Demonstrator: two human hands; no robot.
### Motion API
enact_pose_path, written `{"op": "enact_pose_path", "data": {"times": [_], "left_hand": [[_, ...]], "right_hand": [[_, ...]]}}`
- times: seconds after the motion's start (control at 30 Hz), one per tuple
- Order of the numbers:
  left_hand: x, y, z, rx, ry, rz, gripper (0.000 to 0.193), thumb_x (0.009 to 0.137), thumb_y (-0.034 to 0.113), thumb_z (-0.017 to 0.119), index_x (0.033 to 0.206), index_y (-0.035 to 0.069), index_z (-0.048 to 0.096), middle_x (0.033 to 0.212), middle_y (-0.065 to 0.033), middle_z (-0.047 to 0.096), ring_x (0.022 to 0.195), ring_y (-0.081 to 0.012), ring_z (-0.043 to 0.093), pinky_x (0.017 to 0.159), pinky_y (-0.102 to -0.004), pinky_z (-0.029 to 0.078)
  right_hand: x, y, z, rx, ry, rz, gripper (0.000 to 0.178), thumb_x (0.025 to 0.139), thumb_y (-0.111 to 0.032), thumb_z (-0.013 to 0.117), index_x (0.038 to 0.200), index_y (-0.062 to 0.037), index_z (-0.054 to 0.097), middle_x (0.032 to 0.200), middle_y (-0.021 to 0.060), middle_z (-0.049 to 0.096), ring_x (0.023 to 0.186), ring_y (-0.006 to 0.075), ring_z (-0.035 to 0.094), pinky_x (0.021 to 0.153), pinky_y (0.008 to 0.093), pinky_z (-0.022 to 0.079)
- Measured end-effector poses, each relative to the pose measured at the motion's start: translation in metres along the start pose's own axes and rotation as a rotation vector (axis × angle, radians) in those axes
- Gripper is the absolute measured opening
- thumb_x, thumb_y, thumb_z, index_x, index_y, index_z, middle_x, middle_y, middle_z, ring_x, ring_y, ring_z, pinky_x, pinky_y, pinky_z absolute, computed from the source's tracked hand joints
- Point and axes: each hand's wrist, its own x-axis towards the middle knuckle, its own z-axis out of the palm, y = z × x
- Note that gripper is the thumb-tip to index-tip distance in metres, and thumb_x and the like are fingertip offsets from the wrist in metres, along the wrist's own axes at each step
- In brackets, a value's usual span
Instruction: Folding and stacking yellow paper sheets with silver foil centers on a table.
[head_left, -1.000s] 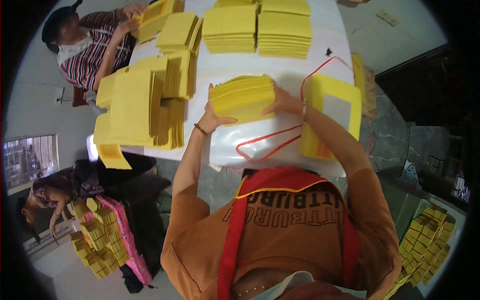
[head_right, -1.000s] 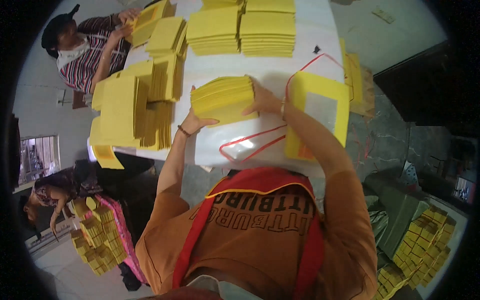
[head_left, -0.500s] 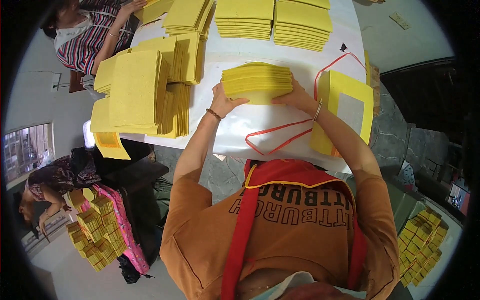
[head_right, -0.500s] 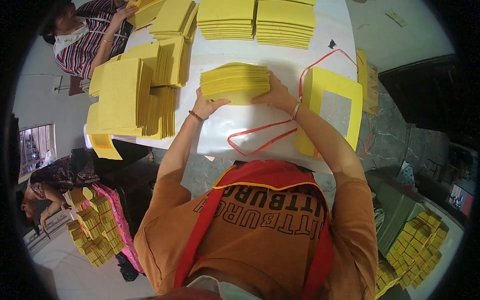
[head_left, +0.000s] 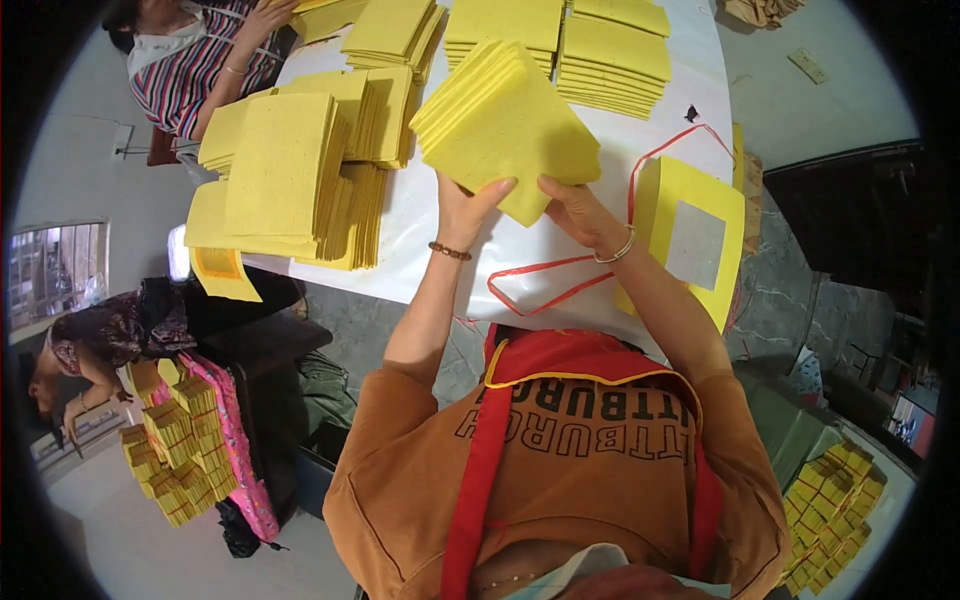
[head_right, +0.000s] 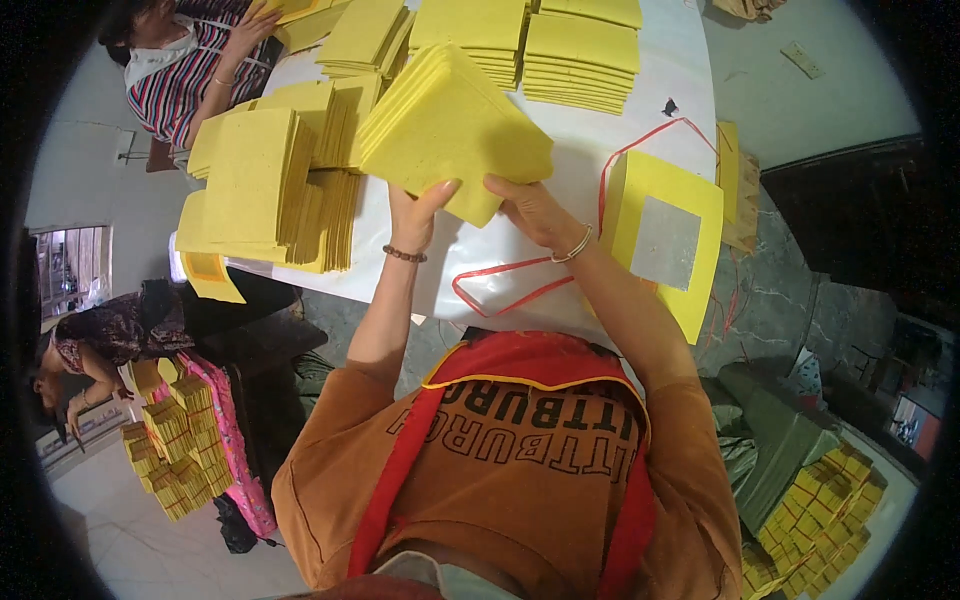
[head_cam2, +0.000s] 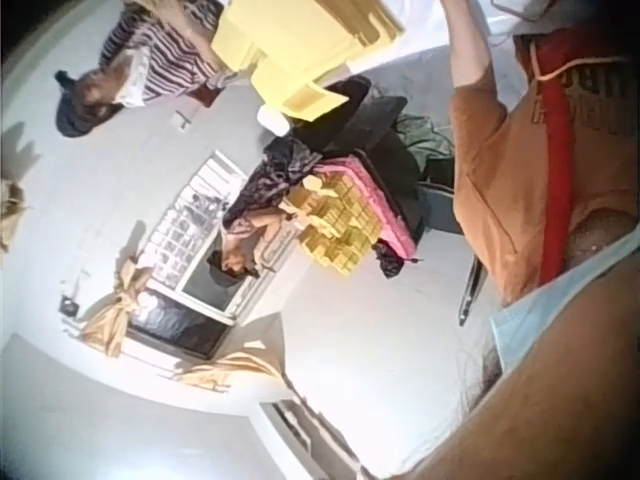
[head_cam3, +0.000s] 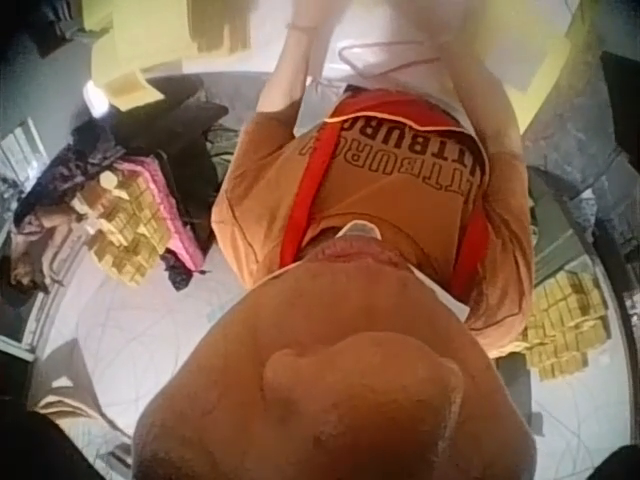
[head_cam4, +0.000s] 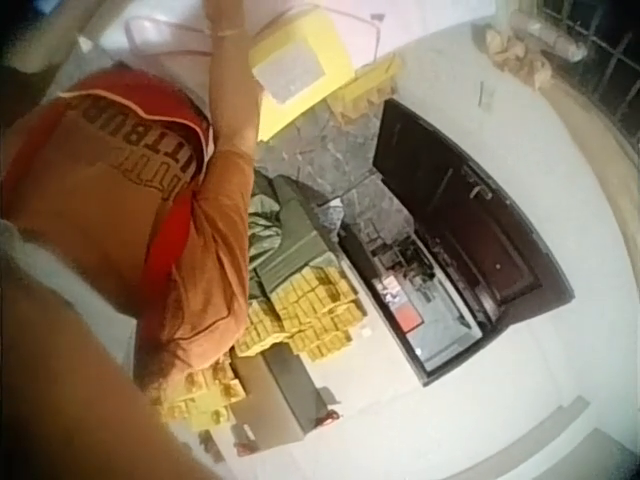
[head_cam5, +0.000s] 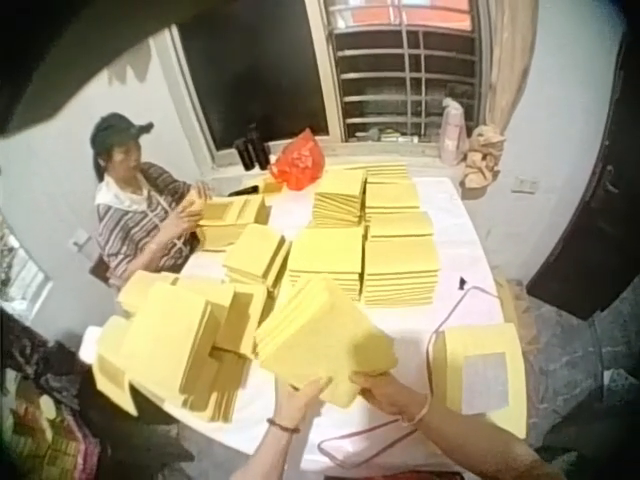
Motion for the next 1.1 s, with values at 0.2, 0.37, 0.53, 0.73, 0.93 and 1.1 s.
{"op": "enact_pose_path", "data": {"times": [0.2,0.37,0.53,0.73,0.93,1.1], "left_hand": [[0.006,-0.003,-0.028,0.097,-0.132,0.036,0.075,0.067,0.015,0.077,0.127,0.001,0.035,0.122,-0.0138,0.047,0.106,-0.0217,0.054,0.087,-0.0346,0.046],[-0.002,-0.078,-0.043,0.52,-0.426,-0.194,0.092,0.063,0.021,0.082,0.135,0.003,0.028,0.129,-0.0145,0.042,0.124,-0.0257,0.036,0.107,-0.0455,0.024],[0.006,-0.076,-0.025,0.698,-0.521,0.159,0.074,0.063,0.03,0.081,0.124,0.005,0.048,0.121,-0.0092,0.052,0.118,-0.0286,0.04,0.103,-0.0387,0.024],[0.011,-0.09,-0.027,0.388,-0.203,-0.001,0.086,0.063,0.02,0.082,0.128,-0.001,0.03,0.116,-0.0141,0.052,0.111,-0.0242,0.049,0.096,-0.0363,0.038],[0.006,-0.018,-0.003,-0.133,-0.136,-0.163,0.069,0.069,0.02,0.07,0.125,-0.002,0.036,0.116,-0.0155,0.053,0.107,-0.0233,0.053,0.09,-0.0332,0.045],[0.002,0.025,0.022,0.097,-0.218,-0.034,0.076,0.075,0.026,0.068,0.133,-0.002,0.029,0.122,-0.0157,0.048,0.106,-0.023,0.053,0.09,-0.032,0.044]], "right_hand": [[0.012,-0.043,-0.026,-0.203,0.38,-0.153,0.062,0.094,-0.053,0.034,0.142,-0.0139,0.023,0.139,0.0005,0.036,0.127,0.0164,0.035,0.101,0.0378,0.032],[0.028,-0.032,0.002,-0.315,0.098,-0.048,0.073,0.093,-0.061,0.023,0.143,-0.0086,0.022,0.144,0.0063,0.029,0.131,0.0174,0.028,0.108,0.0318,0.023],[0.017,-0.037,0.005,-0.254,0.178,0.044,0.072,0.092,-0.061,0.023,0.141,-0.0085,0.028,0.137,0.0049,0.039,0.122,0.0163,0.038,0.104,0.031,0.03],[0.009,-0.031,0.004,-0.527,0.079,-0.17,0.071,0.092,-0.062,0.023,0.139,-0.0104,0.03,0.133,0.0066,0.042,0.123,0.0174,0.04,0.103,0.032,0.033],[0.003,-0.039,-0.006,-0.738,0.061,-0.159,0.067,0.091,-0.042,0.048,0.141,-0.0057,0.023,0.14,0.0102,0.033,0.129,0.0236,0.032,0.106,0.0353,0.029],[-0.016,-0.048,0.013,-0.63,0.133,-0.171,0.062,0.089,-0.033,0.052,0.138,-0.0037,0.027,0.135,0.0104,0.04,0.125,0.0232,0.04,0.101,0.0336,0.036]]}}
